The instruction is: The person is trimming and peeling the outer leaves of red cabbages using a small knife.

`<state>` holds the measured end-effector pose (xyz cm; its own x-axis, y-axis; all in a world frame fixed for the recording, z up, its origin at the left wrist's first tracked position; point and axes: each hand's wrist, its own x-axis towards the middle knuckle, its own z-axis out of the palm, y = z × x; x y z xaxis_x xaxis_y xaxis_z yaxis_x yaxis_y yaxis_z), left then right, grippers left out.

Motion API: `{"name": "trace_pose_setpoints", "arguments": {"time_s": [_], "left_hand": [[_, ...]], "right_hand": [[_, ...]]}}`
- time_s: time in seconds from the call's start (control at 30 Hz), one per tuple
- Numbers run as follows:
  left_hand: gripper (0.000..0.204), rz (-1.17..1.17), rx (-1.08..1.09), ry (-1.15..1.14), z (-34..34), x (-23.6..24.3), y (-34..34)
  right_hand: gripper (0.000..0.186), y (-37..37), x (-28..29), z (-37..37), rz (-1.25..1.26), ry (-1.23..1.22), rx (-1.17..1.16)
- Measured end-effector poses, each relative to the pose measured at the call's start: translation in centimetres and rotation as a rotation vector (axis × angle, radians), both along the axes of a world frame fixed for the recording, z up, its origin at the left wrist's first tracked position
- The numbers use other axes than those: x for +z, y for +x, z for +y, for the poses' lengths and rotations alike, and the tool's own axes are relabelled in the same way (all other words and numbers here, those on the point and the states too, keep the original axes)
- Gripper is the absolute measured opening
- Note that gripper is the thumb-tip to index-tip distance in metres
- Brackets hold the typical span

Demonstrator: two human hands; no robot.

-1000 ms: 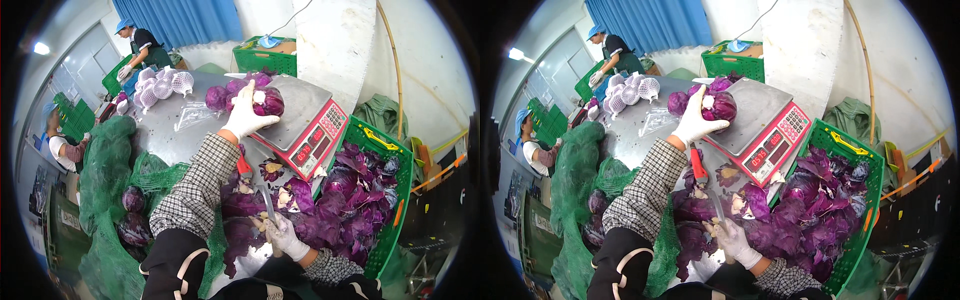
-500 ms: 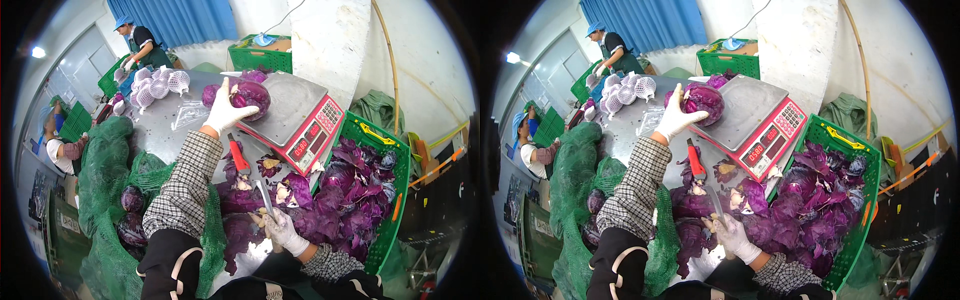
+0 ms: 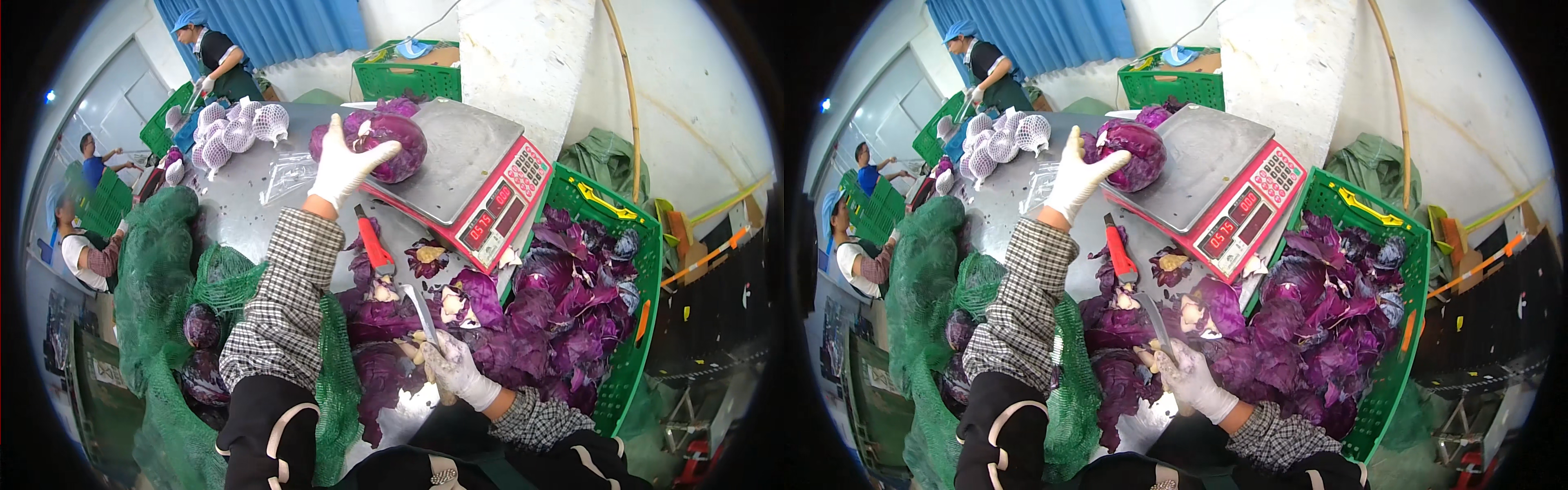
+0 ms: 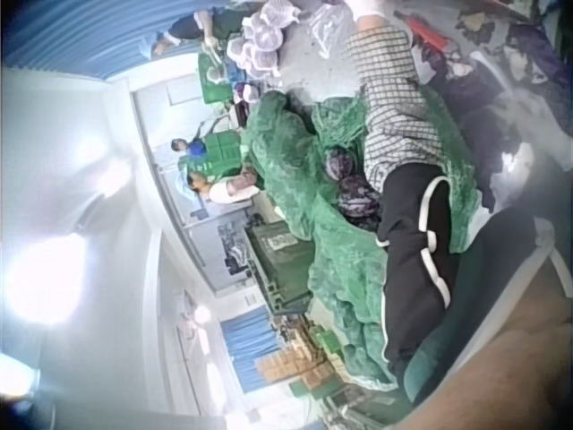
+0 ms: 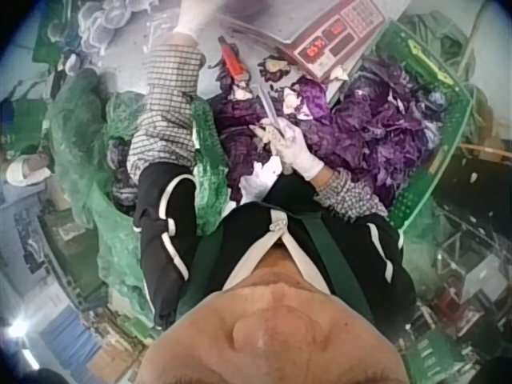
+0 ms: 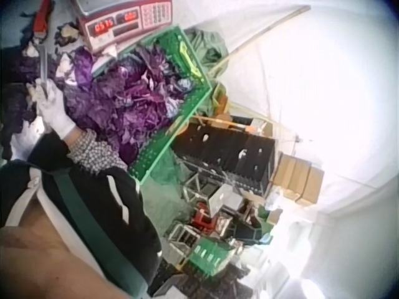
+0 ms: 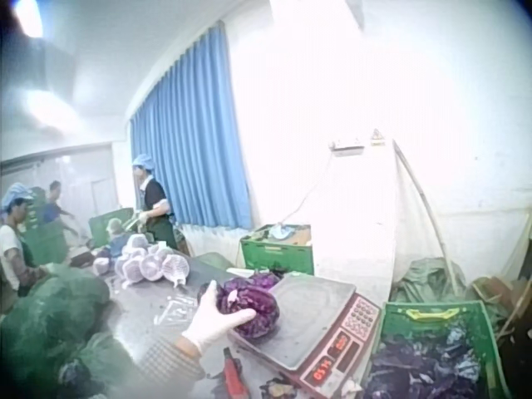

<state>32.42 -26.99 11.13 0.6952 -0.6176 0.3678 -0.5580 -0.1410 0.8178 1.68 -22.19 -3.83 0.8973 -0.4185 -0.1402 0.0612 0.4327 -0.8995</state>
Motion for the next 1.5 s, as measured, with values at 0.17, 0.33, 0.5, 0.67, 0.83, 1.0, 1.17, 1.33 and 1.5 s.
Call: {"name": "trace_pose_setpoints", "arguments": {"time_s": [0.17,0.33,0.5,0.67,0.83,1.0,1.17,1.33,1.5], "left_hand": [[0.094,-0.022,0.027,-0.053,-1.3,-2.7,-0.3],[0.079,0.582,-0.032,-0.397,-0.9,-3.8,2.0],[0.067,0.469,0.218,-0.510,8.9,-5.5,11.8],[0.085,0.835,0.845,-0.562,14.2,-11.3,20.0],[0.084,1.069,1.155,-0.863,16.7,-12.9,21.8],[0.042,0.421,1.143,-0.670,20.8,-10.0,23.2],[0.046,0.523,0.626,-0.383,25.1,-1.4,15.8],[0.053,0.260,0.566,0.237,34.4,4.3,6.5],[0.049,-0.194,0.200,0.844,42.2,2.7,-8.1]], "right_hand": [[0.025,0.6,-1.5,0.8,0.018,-0.231,-0.039],[0.026,-0.7,-1.2,-0.2,-0.007,-0.298,-0.025],[0.030,-0.3,0.0,-0.1,-0.012,-0.483,0.029],[0.039,0.0,-0.6,-0.5,0.000,-0.469,-0.031],[0.040,-0.1,-0.6,-0.4,0.041,-0.344,-0.011],[0.039,-0.1,-3.2,-0.6,-0.077,-0.352,-0.009],[0.034,0.5,-1.8,-0.4,-0.069,-0.230,0.000],[0.029,0.4,-3.5,-0.9,-0.102,-0.188,-0.015],[0.030,-0.6,-0.1,1.9,-0.208,-0.419,0.036]]}}
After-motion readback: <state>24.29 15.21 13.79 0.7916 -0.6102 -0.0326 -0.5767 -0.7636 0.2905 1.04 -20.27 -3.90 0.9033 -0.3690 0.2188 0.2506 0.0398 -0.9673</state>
